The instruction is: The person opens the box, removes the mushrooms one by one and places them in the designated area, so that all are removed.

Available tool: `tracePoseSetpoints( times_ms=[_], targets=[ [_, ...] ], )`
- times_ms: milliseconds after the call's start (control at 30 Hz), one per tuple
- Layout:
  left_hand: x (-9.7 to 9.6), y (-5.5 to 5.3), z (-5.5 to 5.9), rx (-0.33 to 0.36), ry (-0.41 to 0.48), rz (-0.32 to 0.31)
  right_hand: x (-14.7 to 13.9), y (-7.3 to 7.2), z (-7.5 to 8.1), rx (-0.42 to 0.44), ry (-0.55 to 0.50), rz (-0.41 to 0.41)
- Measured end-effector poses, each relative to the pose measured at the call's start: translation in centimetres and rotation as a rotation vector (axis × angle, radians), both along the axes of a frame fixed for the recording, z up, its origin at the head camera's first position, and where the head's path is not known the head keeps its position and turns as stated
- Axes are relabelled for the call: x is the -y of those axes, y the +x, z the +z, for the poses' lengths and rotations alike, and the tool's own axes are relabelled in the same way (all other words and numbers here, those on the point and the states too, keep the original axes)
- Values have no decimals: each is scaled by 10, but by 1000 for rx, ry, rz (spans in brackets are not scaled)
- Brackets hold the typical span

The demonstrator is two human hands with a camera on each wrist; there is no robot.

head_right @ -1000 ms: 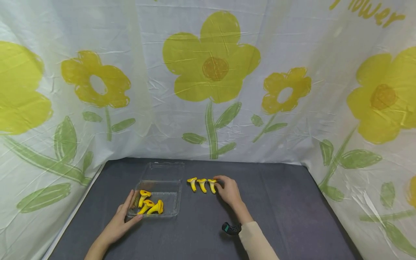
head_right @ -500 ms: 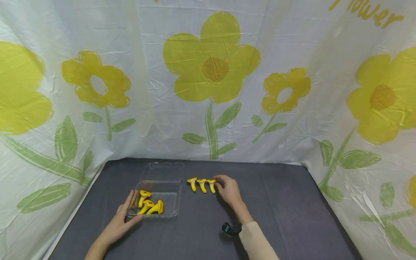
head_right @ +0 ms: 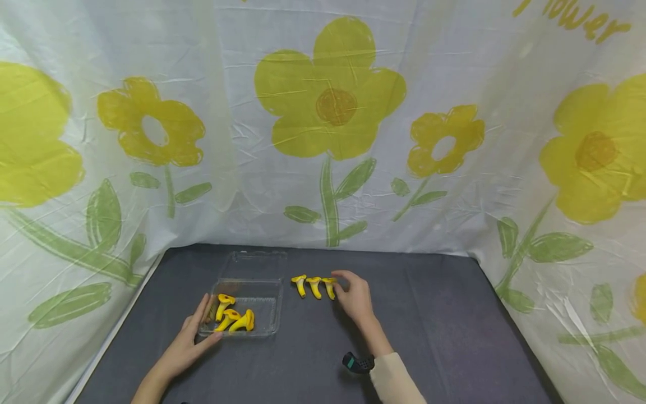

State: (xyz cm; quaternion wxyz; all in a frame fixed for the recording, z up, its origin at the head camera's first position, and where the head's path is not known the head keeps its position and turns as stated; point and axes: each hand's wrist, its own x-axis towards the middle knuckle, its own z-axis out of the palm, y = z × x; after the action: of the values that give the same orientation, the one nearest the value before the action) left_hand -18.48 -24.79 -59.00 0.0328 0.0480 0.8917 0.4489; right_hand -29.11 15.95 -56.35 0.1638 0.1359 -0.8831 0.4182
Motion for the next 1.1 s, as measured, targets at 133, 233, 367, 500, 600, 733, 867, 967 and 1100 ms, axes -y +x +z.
tracePoseSetpoints(
  times_ms=[133, 233, 367, 500, 600, 733, 867, 967, 1100],
  targets=[
    [-1, -3, -1, -32, 6, -10, 11, 6, 4, -26, -20, 40],
    [-1, -4, -2, -44, 3, -12, 23, 11, 7, -33, -15, 59],
    [-2, -5, -2, -40, 2, -8, 40, 18, 9, -32, -46, 89],
    [-1, -4, -2, -41, 2, -3, 62, 27, 11, -42, -81, 122],
    [0, -3, -1, -46, -1, -5, 80, 35, 14, -32, -92, 142],
    [0, -2, 1, -44, 1, -4, 105, 47, 19, 11, -89, 189],
    [0, -1, 0, -47, 1, 0, 129, 59, 24, 32, -53, 231],
    [0, 0, 0, -47, -1, 3, 145, 66, 26, 41, 23, 236],
    [1, 2, 0, -51, 1, 3, 161, 71, 31, 51, 138, 210]
  ],
)
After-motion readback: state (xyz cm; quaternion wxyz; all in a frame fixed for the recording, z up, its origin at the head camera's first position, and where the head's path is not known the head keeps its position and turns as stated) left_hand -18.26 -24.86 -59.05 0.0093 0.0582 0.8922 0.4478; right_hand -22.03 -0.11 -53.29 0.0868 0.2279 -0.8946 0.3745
